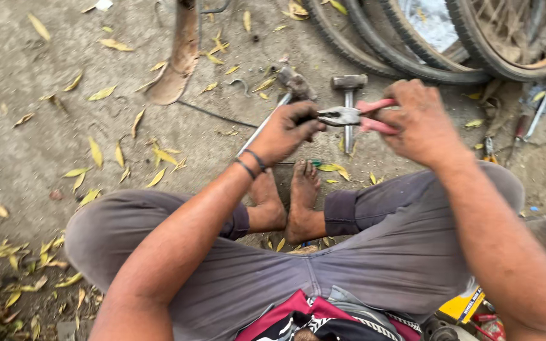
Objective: The person sits on the ground in a bicycle repair yard and works on a small metal brake part with a cable. They use pliers to grip and cut the cable, hammer the part on the ground, and manipulate the cable and fitting by hand.
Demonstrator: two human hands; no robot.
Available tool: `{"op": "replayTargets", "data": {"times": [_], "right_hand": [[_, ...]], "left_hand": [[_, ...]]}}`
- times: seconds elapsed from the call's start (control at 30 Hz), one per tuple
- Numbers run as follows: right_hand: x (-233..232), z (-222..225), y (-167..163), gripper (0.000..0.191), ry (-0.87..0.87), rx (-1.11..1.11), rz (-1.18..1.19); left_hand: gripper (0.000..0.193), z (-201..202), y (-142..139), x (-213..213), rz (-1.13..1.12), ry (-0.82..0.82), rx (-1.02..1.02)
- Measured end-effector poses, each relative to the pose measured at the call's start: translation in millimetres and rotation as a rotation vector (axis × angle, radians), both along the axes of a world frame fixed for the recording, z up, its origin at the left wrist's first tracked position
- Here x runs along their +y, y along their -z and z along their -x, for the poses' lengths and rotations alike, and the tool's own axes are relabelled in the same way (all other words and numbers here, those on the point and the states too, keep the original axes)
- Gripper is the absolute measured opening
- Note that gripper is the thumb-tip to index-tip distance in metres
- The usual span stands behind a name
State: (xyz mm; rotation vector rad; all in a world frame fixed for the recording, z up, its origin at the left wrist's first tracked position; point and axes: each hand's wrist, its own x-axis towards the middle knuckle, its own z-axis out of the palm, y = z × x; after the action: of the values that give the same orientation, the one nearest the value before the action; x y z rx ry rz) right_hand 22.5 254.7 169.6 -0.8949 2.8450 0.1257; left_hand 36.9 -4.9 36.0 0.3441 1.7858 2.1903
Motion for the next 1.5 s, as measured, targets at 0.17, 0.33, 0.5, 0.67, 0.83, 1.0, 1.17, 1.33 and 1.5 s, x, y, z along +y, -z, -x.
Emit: {"op": "replayTargets", "data": {"times": [0.17,0.33,0.5,0.67,0.83,1.0,1.17,1.33,1.5], "right_hand": [[-46,-57,-11,0.067,0.389,-0.256,-0.152],[-59,-107,-3,0.046,0.5,-0.371,-0.051],[-11,-29,-6,0.027,0.03,0.087,0.223],[-9,-2,-22,0.028,-0.076,0.051,0.08],[-70,-92,-17,0.055,0.397,-0.337,-0.096],[-60,-104,6,0.057,0.269,-0.188,0.153],[-10,-11,6,0.025,-0.048,0.189,-0.039],[-38,-6,-23,0.026,0.037,-0.077,0.013],[-90,-86,-6,0.047,0.331,-0.323,-0.063]], "left_hand": [[0.009,-11,8,3,0.016,-0.109,-0.032],[0.015,-16,5,-4,-0.004,-0.109,0.131],[0.009,-16,-3,-5,0.288,0.197,0.078],[0.005,-27,-12,-1,0.177,0.022,0.165],[0.005,-9,-7,-10,0.082,0.033,-0.062],[0.007,-4,-8,-9,-0.013,0.029,-0.015],[0.012,-19,-18,-5,0.152,0.14,-0.02],[0.009,-19,-15,-9,0.126,-0.026,-0.045],[0.006,1,-2,-27,-0.016,0.064,-0.025]]}}
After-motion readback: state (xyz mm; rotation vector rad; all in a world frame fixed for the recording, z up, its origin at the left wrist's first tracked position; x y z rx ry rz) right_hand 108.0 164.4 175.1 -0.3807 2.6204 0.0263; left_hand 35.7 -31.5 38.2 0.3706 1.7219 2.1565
